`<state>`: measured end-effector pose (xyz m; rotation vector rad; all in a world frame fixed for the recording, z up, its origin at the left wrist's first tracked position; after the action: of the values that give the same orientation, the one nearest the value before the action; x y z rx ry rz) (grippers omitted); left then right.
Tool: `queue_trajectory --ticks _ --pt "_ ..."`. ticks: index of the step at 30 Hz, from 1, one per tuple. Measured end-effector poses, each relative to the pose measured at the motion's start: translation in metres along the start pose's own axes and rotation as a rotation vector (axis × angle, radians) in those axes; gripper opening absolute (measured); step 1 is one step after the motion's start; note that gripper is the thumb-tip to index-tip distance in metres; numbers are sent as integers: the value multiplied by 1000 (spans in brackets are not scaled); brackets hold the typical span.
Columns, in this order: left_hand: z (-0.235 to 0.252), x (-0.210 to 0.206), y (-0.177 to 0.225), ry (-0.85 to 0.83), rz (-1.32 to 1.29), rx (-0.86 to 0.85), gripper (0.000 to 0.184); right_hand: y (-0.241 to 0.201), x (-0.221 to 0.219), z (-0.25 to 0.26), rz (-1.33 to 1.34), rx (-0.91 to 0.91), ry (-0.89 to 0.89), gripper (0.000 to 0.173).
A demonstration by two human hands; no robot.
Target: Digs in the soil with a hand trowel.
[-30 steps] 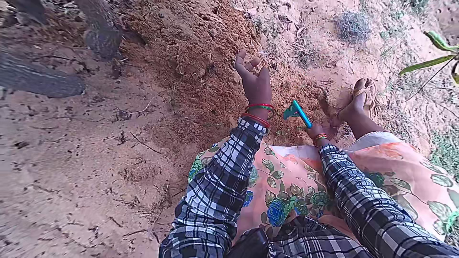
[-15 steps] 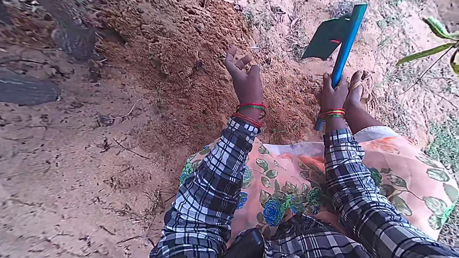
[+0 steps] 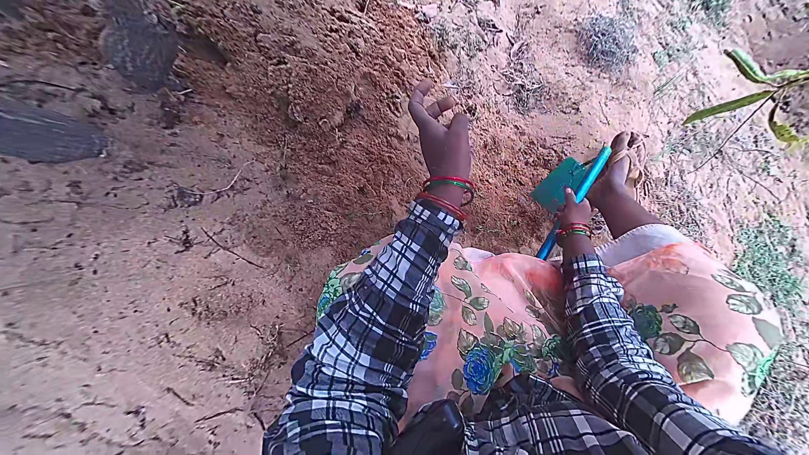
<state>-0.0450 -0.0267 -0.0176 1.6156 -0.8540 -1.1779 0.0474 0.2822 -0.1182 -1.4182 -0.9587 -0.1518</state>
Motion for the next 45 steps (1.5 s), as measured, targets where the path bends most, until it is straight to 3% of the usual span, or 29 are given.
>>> queue_trajectory --ticks 3,6,8,11,15,20,24,27,29,31,34,36,38,40,42,45 --pt "2 -1 -3 0 -4 12 70 -49 13 -4 -33 243 86 54" --pt "2 -4 -5 -3 6 6 70 -41 3 -4 -165 326 126 57" --pt "-2 -5 -4 -25 34 7 69 3 -12 -4 -312 202 48 55" --pt "-7 -5 -4 -42 80 25 68 59 -17 -1 -442 -102 -234 56" --pt "-7 -4 -4 -36 66 41 68 40 -13 3 -262 -138 -237 54" --pt "-3 -7 -6 -77 70 68 62 -42 4 -4 0 239 -80 46" --pt "-5 -10 -12 -251 199 128 46 -76 0 -21 183 516 -143 41" --pt "-14 -15 -14 -435 310 189 44 -76 -21 -58 4 654 -201 45" --pt "-21 -16 -15 -525 313 237 65 -77 -38 -96 -134 738 -235 46" --pt "-24 -17 -22 -485 228 268 67 -79 -54 -134 -182 825 -320 46" --pt "-19 -15 -25 -228 139 171 38 -84 -67 -148 -28 938 -553 52" --pt "-12 -8 -19 -148 122 94 37 -86 -69 -117 116 885 -649 62" --pt "-5 -2 -8 -125 112 22 32 -73 -67 -58 67 681 -572 55" --pt "5 4 5 -136 94 -48 23 -37 -63 7 -183 448 -411 39" --pt "13 11 17 -136 114 -109 18 18 -57 51 -475 227 -362 37" --pt "24 22 27 -84 201 -156 20 75 -51 57 -792 95 -455 64"
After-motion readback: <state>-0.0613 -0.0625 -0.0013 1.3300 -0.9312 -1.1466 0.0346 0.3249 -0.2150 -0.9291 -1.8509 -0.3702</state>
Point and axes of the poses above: each hand's wrist, its own z-axis towards the middle knuckle, its own x-axis out of the back of the hand, y = z × x, the point moved 1 cm from there along z, towards the middle knuckle, and after that the axes turned 6 degrees about y, right-handed, at the moved point
